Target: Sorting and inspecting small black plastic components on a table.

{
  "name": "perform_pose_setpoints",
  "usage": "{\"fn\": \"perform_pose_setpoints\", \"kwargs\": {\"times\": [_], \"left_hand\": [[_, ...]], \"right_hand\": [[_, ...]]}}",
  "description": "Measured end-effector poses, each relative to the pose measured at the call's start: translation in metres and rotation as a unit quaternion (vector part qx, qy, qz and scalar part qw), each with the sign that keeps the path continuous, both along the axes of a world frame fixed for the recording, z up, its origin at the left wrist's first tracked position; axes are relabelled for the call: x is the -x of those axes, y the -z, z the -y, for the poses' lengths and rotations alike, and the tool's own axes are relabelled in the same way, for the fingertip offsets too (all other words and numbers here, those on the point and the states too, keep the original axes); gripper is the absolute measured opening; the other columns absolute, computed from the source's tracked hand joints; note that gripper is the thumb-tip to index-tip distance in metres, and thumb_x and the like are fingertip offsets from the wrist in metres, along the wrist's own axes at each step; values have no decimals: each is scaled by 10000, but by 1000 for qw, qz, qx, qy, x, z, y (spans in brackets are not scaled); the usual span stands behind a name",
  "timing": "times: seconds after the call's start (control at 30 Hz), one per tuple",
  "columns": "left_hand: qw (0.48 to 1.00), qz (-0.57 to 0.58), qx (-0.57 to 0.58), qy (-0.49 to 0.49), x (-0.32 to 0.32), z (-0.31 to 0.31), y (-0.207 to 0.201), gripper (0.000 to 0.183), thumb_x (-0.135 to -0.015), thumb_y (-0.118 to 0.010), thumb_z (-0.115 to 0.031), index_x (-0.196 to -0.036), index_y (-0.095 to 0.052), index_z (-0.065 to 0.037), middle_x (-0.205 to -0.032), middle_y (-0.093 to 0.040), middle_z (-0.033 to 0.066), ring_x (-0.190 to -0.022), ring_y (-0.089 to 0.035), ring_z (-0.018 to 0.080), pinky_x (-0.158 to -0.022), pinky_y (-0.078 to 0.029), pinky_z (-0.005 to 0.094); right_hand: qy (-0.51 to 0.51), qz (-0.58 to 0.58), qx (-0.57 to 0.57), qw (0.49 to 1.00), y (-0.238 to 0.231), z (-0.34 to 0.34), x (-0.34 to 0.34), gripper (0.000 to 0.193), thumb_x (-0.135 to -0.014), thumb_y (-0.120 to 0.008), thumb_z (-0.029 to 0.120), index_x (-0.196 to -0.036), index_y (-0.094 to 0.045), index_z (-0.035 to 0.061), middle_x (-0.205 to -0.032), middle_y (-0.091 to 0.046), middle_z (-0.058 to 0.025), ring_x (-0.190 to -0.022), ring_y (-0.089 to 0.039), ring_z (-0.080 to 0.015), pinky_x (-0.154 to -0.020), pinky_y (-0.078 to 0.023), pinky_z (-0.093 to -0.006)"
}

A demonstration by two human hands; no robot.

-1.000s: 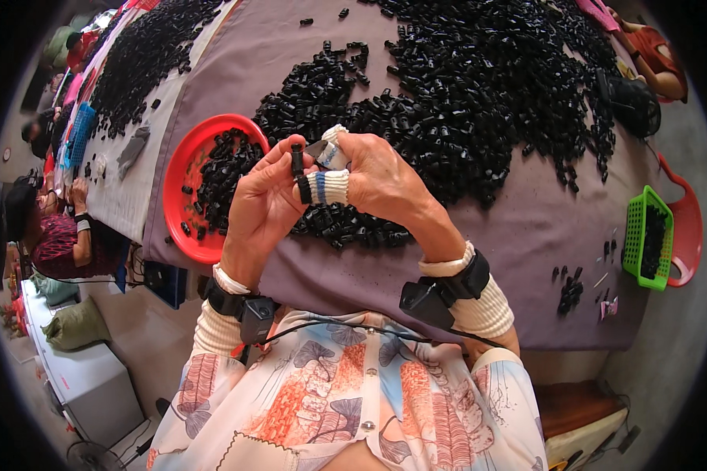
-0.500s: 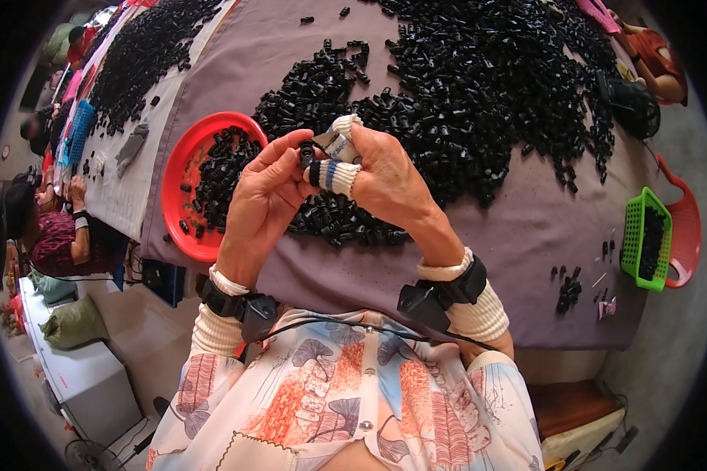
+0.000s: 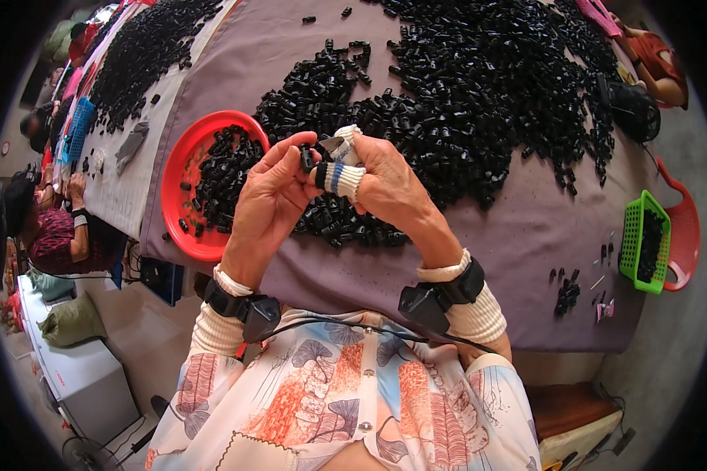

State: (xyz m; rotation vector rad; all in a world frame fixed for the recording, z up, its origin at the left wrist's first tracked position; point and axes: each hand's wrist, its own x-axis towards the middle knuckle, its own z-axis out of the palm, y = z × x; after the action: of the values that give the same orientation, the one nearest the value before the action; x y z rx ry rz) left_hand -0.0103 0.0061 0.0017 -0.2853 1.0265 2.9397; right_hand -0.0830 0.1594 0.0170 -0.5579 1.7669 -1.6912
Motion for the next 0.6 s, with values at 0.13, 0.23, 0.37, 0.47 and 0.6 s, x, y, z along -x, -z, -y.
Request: {"fn": "perform_pose_setpoints", "kwargs": {"times": [0.13, 0.23, 0.37, 0.47, 0.6], "left_hand": [[1000, 12, 15, -8, -1, -1, -2, 259, -908, -522, -113, -1134, -546, 12, -890, -622, 79, -763, -593, 108, -707, -513, 277], [1000, 0, 16, -4, 0, 0, 2, 253, -906, -527, -114, -1122, -553, 13, -888, -621, 77, -759, -589, 104, -697, -508, 261], [999, -12, -1, 35, -1, 5, 7, 267, -924, -488, -145, -1135, -535, 12, -904, -638, 76, -805, -626, 127, -722, -521, 268], [1000, 0, 1, 23, 0, 0, 0, 240, -912, -512, -127, -1102, -556, 13, -901, -628, 70, -787, -608, 115, -696, -512, 249], [1000, 15, 20, 6, -1, -2, -6, 211, -903, -531, -108, -1067, -575, 16, -910, -614, 64, -797, -590, 108, -686, -509, 237]], "right_hand": [[-17, 4, -9, 1000, -1, -1, 0, 234, -777, -684, 239, -836, -569, 44, -612, -524, 21, -441, -451, -38, -384, -344, -192], [-37, -5, -13, 999, 1, -1, 0, 298, -741, -712, 279, -836, -566, 38, -594, -508, 18, -433, -454, -47, -378, -343, -198], [-61, -17, -27, 998, -2, 1, 2, 417, -683, -742, 360, -831, -567, 11, -572, -505, -5, -422, -473, -80, -379, -358, -223], [-60, -38, -45, 996, -1, 2, 4, 420, -680, -736, 367, -823, -562, 13, -566, -499, -10, -416, -472, -90, -374, -355, -231], [-71, -62, -69, 993, -7, 2, 6, 411, -684, -727, 372, -793, -550, 17, -563, -487, -14, -439, -466, -93, -393, -357, -245]]}}
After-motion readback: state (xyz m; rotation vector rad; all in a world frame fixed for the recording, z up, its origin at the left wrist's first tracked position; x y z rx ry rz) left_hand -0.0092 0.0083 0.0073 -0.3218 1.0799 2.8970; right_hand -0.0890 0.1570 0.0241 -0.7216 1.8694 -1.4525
